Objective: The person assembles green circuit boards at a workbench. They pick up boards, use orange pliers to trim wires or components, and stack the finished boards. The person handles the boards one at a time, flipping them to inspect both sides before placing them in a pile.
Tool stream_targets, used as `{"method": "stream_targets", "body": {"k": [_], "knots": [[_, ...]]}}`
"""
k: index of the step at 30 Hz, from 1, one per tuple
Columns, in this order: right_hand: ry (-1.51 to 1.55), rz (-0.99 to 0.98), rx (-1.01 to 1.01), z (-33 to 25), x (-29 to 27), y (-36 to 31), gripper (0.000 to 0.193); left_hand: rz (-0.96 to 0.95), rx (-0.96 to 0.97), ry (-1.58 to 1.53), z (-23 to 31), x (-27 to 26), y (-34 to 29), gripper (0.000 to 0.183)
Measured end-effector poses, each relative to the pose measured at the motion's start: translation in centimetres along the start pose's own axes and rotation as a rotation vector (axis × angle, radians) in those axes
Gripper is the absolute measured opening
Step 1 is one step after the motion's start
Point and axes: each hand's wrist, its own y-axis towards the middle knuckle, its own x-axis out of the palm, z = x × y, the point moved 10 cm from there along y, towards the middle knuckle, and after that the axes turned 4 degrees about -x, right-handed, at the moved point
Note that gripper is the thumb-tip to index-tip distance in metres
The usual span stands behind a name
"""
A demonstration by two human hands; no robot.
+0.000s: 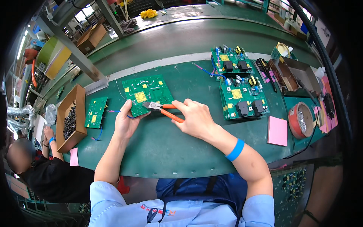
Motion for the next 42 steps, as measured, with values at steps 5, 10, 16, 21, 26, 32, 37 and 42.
{"method": "stream_targets", "body": {"k": [5, 10, 16, 21, 26, 32, 37, 42], "knots": [[0.137, 0.035, -0.262, -3.2, -1.9, -0.8, 0.058, 0.036, 0.045, -0.102, 1.0, -1.6, 0.6, 0.034], [0.128, -0.246, -0.435, -7.0, 2.3, -3.1, 0.068, -0.008, 0.031, -0.225, 1.1, -2.4, 1.0, 0.037], [0.096, -0.284, -0.439, -7.3, 4.2, -4.0, 0.068, -0.041, 0.011, -0.278, 0.7, -2.3, 1.0, 0.037], [0.189, -0.183, -0.425, -7.1, 2.8, -3.5, 0.06, -0.016, 0.012, -0.273, 0.6, -2.1, 0.9, 0.036], [0.399, 0.022, -0.133, -2.6, 1.1, -1.8, 0.031, -0.003, -0.003, -0.267, 0.4, -2.2, 0.8, 0.037], [0.566, 0.137, 0.071, 0.7, 0.3, -1.5, 0.026, -0.032, -0.021, -0.258, 0.0, -1.7, 0.7, 0.036], [0.631, 0.109, 0.159, 1.6, 0.6, -1.5, 0.031, -0.057, -0.031, -0.257, -0.2, -1.2, 0.6, 0.037], [0.852, 0.121, 0.283, 3.1, 1.9, -1.8, 0.038, -0.101, -0.039, -0.264, -0.3, -0.6, 0.4, 0.038]]}}
